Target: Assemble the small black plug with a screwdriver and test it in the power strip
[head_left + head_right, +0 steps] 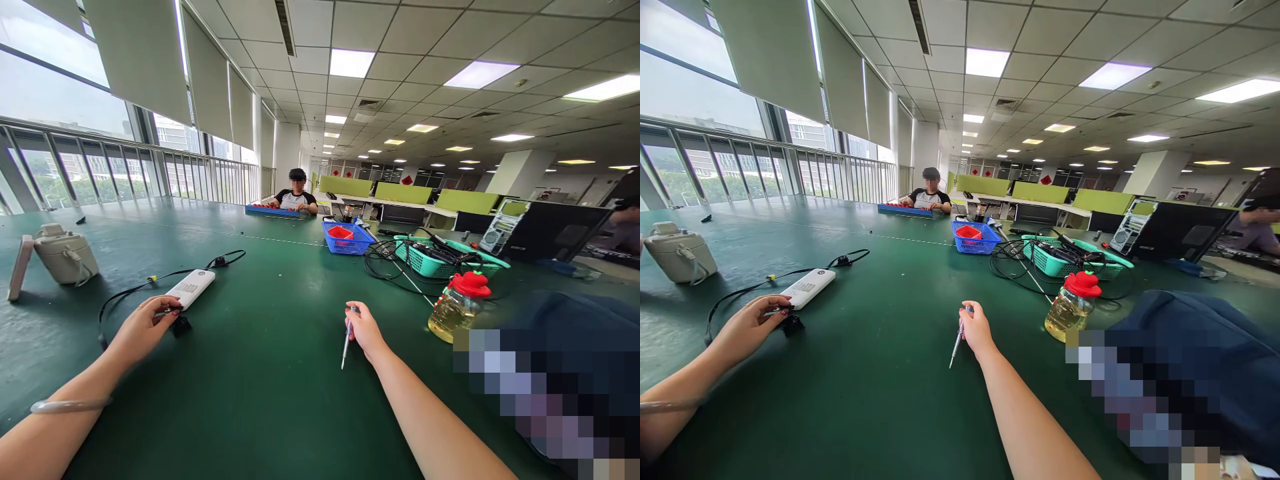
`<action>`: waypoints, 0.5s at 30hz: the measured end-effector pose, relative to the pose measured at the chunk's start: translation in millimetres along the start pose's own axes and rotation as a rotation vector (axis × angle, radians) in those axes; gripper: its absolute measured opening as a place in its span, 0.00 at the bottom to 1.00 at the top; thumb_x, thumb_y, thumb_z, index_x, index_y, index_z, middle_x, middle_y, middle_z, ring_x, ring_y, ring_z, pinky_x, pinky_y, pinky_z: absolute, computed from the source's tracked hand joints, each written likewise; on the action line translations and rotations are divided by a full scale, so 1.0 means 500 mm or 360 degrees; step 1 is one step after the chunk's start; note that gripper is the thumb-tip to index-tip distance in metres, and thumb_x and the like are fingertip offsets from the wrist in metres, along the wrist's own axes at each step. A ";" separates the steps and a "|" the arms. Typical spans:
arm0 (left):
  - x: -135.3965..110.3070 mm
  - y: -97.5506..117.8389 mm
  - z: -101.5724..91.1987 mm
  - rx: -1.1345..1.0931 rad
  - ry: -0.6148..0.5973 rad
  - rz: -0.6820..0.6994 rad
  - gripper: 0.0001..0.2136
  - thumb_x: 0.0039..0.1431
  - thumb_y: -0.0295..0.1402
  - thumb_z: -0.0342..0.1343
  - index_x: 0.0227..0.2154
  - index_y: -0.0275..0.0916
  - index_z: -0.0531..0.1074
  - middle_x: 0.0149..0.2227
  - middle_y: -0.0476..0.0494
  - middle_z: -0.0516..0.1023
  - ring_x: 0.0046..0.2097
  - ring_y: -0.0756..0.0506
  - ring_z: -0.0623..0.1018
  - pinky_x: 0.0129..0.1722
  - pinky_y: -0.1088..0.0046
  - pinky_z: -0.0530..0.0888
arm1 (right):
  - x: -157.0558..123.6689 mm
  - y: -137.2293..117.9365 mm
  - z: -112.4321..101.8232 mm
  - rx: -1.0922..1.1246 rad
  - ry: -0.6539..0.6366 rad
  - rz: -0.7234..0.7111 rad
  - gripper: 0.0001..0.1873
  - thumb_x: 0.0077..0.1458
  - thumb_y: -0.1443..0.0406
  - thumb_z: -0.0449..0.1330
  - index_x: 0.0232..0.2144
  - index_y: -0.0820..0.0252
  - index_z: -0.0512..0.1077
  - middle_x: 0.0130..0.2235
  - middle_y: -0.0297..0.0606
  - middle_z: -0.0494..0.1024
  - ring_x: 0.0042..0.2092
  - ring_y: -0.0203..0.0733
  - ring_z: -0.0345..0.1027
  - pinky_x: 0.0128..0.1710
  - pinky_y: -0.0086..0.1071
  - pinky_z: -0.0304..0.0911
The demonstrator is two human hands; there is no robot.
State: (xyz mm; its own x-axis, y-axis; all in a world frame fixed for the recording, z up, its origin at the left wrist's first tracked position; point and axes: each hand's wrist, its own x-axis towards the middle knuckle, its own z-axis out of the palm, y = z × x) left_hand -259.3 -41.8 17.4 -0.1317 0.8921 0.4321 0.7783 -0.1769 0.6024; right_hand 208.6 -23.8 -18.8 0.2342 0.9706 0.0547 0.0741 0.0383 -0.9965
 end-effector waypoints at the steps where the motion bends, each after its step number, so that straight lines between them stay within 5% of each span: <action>1: 0.000 -0.003 0.001 -0.0021 -0.0007 -0.0005 0.23 0.46 0.54 0.50 0.37 0.40 0.69 0.49 0.36 0.74 0.48 0.37 0.75 0.49 0.58 0.74 | 0.000 0.000 0.000 0.0002 -0.0006 -0.0004 0.18 0.47 0.56 0.58 0.40 0.55 0.65 0.20 0.24 0.67 0.18 0.33 0.58 0.16 0.27 0.55; 15: -0.010 0.019 -0.009 0.0001 -0.0017 0.0035 0.26 0.45 0.53 0.52 0.40 0.39 0.74 0.51 0.36 0.71 0.51 0.37 0.75 0.47 0.62 0.78 | -0.005 -0.006 0.000 -0.0019 -0.0019 -0.0018 0.17 0.47 0.56 0.57 0.39 0.55 0.65 0.20 0.23 0.67 0.17 0.33 0.57 0.16 0.27 0.56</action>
State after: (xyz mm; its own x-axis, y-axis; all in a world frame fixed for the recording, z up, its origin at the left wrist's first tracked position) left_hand -254.1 -49.8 24.1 -0.1081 0.8924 0.4380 0.7814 -0.1961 0.5924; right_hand 208.0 -26.1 -16.1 0.2216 0.9730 0.0650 0.0881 0.0464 -0.9950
